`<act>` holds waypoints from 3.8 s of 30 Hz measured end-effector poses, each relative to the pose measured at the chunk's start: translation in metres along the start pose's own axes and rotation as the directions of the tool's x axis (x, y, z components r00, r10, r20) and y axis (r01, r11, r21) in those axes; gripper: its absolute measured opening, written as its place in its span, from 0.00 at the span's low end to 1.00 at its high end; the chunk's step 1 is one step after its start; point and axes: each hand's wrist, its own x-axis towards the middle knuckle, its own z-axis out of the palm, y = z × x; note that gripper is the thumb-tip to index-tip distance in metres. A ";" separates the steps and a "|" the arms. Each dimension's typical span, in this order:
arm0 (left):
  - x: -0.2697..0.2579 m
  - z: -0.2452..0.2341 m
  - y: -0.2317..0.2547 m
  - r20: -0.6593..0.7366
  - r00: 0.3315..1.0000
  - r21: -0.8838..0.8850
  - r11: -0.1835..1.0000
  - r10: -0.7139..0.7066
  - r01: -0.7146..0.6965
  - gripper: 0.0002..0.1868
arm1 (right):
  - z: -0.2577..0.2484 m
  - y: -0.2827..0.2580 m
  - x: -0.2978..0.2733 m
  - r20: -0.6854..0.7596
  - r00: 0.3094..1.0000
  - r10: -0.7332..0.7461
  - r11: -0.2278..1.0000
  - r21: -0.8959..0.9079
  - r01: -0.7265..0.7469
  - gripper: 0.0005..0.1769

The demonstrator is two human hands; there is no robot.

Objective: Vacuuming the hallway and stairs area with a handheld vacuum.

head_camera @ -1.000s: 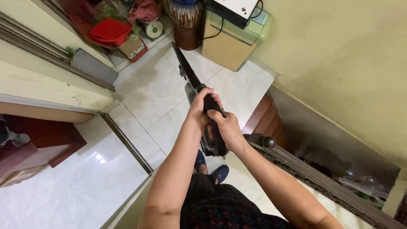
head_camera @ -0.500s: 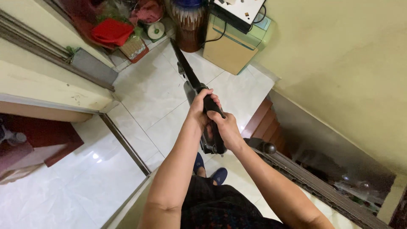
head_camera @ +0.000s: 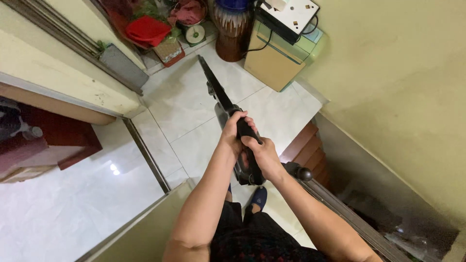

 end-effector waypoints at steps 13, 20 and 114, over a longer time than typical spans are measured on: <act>-0.025 -0.029 -0.016 0.001 0.994 -0.104 0.989 0.107 -0.106 0.11 | 0.000 0.011 -0.023 0.119 0.993 0.022 0.991 -0.135 -0.006 0.24; -0.031 -0.055 -0.005 -0.032 0.988 -0.197 0.968 0.151 -0.154 0.11 | 0.018 0.016 -0.023 0.210 0.977 0.026 0.990 -0.142 0.004 0.22; -0.128 -0.074 -0.145 -0.185 0.912 -0.396 0.821 0.366 -0.410 0.14 | -0.043 0.032 -0.134 0.359 0.899 0.253 0.874 -0.482 -0.054 0.21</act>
